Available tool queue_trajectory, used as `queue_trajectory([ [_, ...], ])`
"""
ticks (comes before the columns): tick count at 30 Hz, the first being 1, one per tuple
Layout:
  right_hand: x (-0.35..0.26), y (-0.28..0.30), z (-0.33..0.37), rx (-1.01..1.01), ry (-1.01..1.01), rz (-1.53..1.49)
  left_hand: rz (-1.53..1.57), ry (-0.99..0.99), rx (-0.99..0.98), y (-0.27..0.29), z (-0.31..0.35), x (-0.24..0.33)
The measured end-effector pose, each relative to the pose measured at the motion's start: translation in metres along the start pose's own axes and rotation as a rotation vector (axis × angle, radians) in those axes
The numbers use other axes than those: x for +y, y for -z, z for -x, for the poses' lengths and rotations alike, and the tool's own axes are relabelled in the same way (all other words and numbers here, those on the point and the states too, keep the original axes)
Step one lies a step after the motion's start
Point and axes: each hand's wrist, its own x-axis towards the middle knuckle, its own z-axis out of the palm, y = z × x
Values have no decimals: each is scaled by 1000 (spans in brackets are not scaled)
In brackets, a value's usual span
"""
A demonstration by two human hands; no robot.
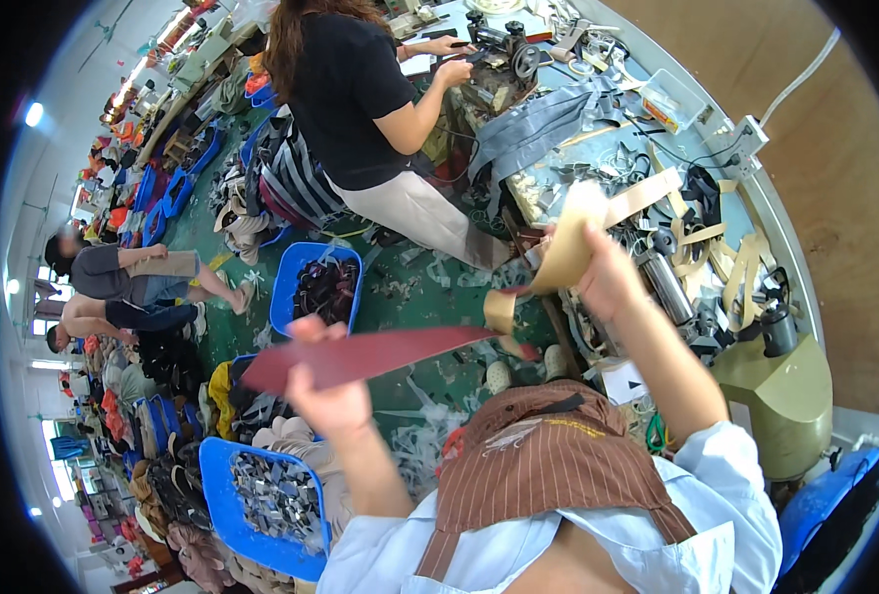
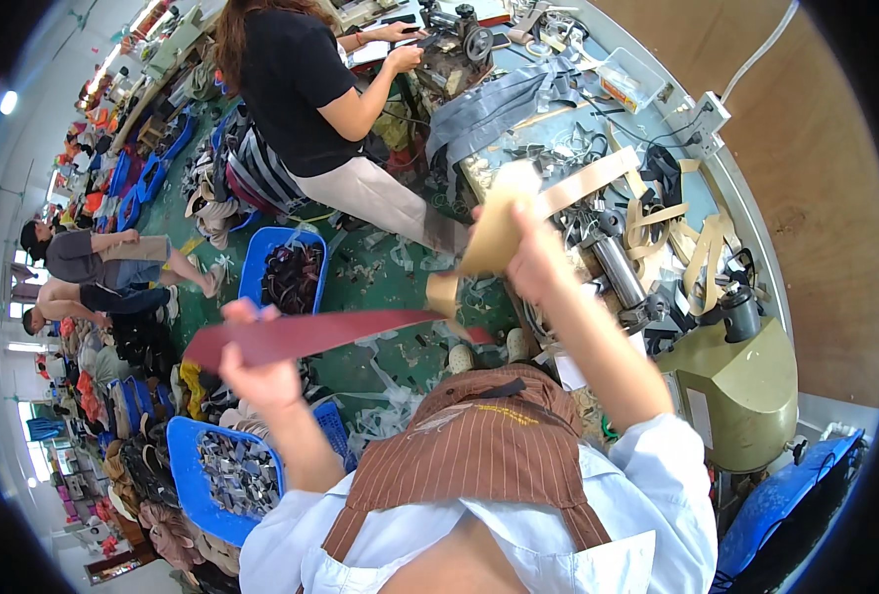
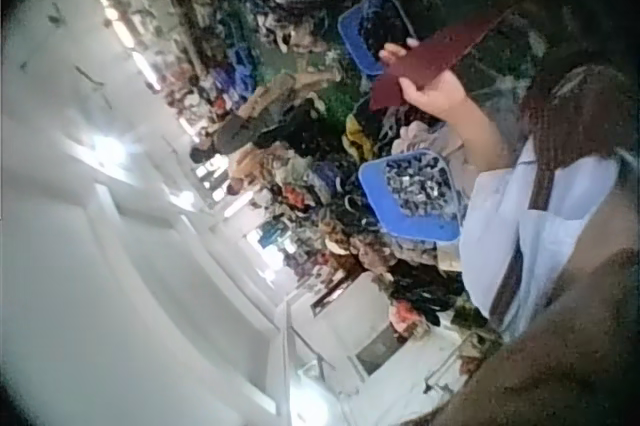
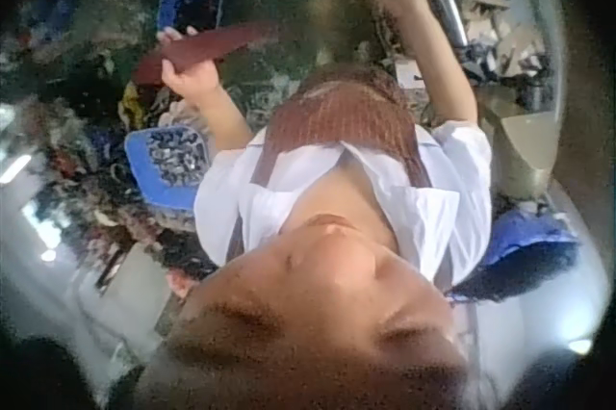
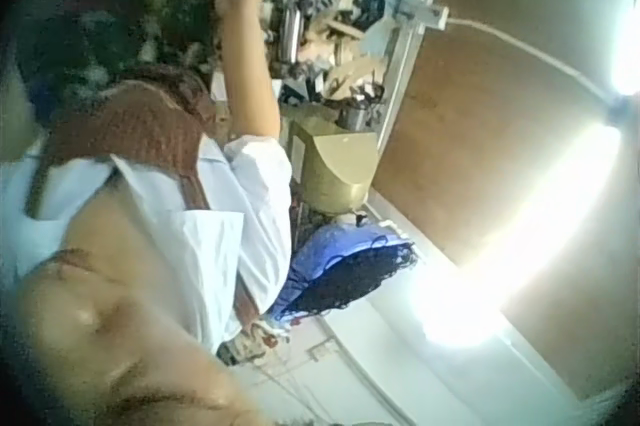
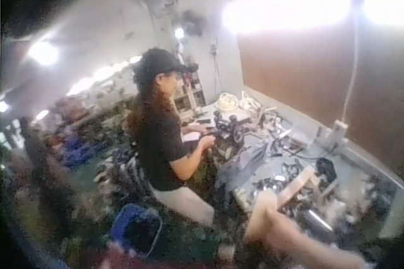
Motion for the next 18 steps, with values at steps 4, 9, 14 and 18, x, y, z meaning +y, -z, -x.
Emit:
queue_trajectory([
  [4,-57,77,-73,233,-121,-153,-41,-356,-239,126,7,136],
  [9,-129,191,-165,470,12,-244,-113,-695,469,222,67,262],
  [14,-160,249,-197,719,62,-372,-684,-1046,588,219,109,331],
  [18,-176,276,-179,903,152,-408,-1677,-942,1241,153,97,334],
])
